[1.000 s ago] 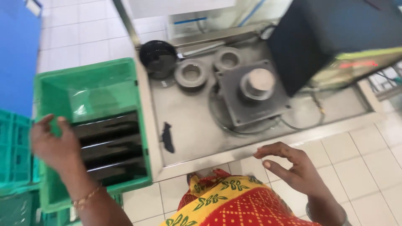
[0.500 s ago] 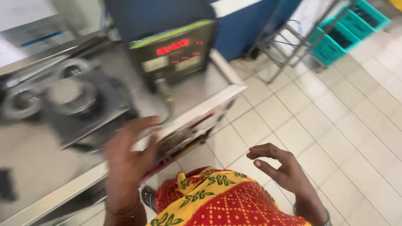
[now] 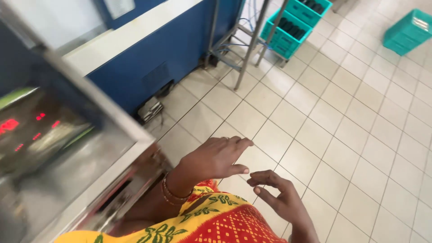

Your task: Operating a CNC lathe to machine metal rings, including loading parts and using an air gun for cleaning.

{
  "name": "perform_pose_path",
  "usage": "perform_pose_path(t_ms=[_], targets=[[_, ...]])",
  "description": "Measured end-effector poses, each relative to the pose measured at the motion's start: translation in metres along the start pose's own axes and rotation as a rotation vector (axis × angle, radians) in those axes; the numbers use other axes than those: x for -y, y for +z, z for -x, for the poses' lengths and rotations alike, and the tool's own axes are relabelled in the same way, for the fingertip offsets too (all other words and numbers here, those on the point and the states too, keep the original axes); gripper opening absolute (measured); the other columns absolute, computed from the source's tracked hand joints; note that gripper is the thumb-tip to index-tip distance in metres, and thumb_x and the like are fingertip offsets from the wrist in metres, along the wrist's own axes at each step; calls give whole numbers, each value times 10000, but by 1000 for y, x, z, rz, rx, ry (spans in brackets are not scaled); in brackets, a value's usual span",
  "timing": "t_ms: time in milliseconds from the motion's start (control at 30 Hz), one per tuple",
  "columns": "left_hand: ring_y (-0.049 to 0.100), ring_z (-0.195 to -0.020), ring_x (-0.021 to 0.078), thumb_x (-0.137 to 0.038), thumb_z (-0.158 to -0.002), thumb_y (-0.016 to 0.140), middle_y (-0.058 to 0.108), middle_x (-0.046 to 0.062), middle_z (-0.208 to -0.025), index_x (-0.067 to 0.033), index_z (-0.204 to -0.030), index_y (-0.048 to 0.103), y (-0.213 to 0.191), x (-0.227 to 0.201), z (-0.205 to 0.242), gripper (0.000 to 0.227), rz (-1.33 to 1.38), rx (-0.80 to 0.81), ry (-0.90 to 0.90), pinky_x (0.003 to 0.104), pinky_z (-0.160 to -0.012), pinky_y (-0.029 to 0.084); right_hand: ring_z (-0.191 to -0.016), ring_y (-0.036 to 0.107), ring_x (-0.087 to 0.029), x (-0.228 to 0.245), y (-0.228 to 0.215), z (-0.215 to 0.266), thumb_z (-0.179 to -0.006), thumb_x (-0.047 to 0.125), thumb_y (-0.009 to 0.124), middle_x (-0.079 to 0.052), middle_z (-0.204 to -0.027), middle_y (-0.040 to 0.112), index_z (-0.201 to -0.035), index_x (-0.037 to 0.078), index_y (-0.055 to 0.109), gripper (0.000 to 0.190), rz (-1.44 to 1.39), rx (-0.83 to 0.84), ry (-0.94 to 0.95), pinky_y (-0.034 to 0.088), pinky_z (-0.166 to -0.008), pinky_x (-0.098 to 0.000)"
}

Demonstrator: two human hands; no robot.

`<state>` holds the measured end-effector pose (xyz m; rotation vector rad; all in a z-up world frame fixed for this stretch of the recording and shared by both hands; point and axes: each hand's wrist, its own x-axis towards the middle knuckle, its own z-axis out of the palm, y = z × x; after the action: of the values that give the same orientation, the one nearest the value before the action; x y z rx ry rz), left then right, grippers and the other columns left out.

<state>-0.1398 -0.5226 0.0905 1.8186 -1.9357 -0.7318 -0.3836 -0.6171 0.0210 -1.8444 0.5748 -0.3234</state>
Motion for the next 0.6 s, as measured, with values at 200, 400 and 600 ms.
perform_pose_path(t_ms=[200,400,600], targets=[[647,-1099,359,-434,-843,734,652,188,-1212,-55,-1337,492,-29,59,-145,668,-43,-17,107,472,-913,500,-1008,795,-216,-30,-73,-95,-873,95,734,-94,-1035,825,-1169,21,691,308,49,-92,91,642,-882,-359],[638,-1095,369,-416,-870,724,655,170,-1226,-78,-1331,512,-84,114,-277,610,-59,-68,75,471,-921,504,-990,791,-195,-22,-158,-201,-873,104,740,-80,-1012,827,-1165,24,705,305,209,-190,49,612,-895,-342],[764,-845,220,-249,-923,712,768,70,-1034,-74,-1086,692,-114,157,-375,239,272,-287,241,337,-738,592,-1007,791,-180,-56,-213,-292,-880,117,712,-71,-1004,827,-1180,58,688,306,91,-303,121,617,-889,-338]])
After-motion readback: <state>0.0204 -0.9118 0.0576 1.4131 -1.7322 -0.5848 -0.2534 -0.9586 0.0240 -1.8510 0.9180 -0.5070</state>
